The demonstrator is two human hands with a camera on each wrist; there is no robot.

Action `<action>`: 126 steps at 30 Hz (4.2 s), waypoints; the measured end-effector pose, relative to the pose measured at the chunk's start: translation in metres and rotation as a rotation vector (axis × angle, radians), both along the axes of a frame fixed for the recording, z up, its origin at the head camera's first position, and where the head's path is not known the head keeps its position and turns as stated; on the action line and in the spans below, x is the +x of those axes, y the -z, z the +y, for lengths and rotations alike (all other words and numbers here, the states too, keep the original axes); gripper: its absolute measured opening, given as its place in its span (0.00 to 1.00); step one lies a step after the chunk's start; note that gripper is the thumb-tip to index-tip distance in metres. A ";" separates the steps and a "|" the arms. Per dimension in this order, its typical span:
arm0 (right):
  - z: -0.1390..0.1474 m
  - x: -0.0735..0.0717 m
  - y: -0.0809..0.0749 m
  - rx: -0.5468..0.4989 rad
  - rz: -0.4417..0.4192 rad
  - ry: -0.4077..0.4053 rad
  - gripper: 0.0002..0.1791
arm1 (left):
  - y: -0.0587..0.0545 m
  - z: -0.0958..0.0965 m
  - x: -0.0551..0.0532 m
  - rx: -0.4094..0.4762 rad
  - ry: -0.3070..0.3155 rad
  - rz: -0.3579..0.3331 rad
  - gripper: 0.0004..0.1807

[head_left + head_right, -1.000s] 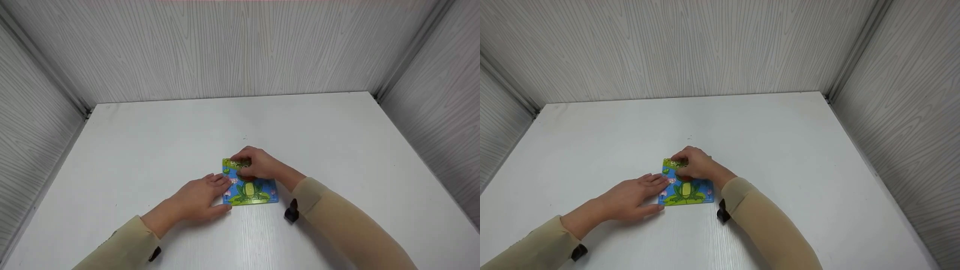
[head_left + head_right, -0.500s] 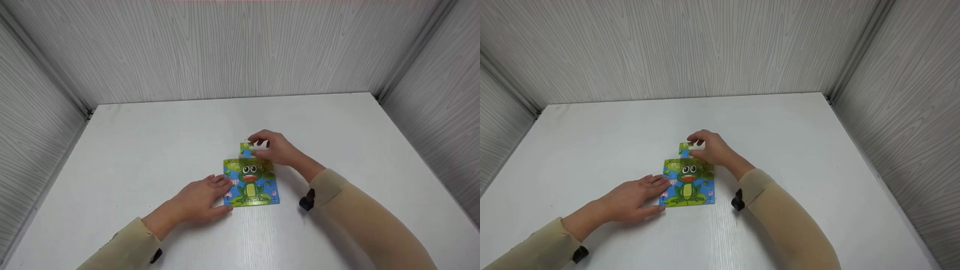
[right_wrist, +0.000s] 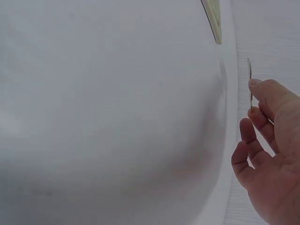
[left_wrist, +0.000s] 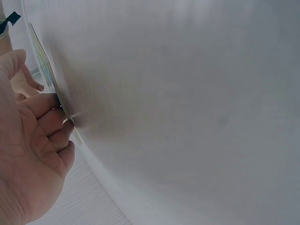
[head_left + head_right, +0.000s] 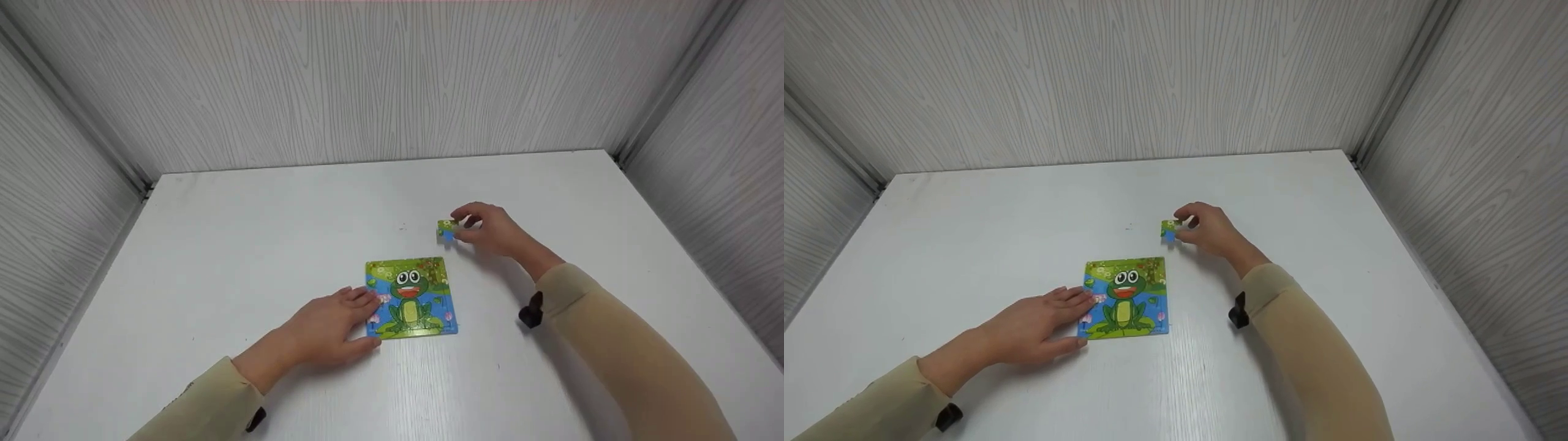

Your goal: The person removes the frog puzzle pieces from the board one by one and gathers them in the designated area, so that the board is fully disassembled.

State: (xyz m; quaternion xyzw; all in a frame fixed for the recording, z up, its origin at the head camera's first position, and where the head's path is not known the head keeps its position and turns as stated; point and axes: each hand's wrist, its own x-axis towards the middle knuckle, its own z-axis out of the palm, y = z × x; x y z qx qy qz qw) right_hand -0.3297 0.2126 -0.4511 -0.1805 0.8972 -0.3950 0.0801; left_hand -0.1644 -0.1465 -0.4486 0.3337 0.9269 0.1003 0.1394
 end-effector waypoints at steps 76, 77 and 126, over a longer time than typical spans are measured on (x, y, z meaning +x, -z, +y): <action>-0.076 0.041 -0.003 0.016 -0.103 -0.252 0.22 | 0.001 0.000 0.000 0.012 -0.013 -0.001 0.43; -0.077 0.041 -0.001 0.017 -0.115 -0.250 0.22 | 0.001 0.000 0.000 0.014 -0.009 0.001 0.43; -0.084 0.048 0.010 0.173 -0.070 -0.413 0.20 | 0.004 0.023 -0.006 0.007 0.034 0.012 0.42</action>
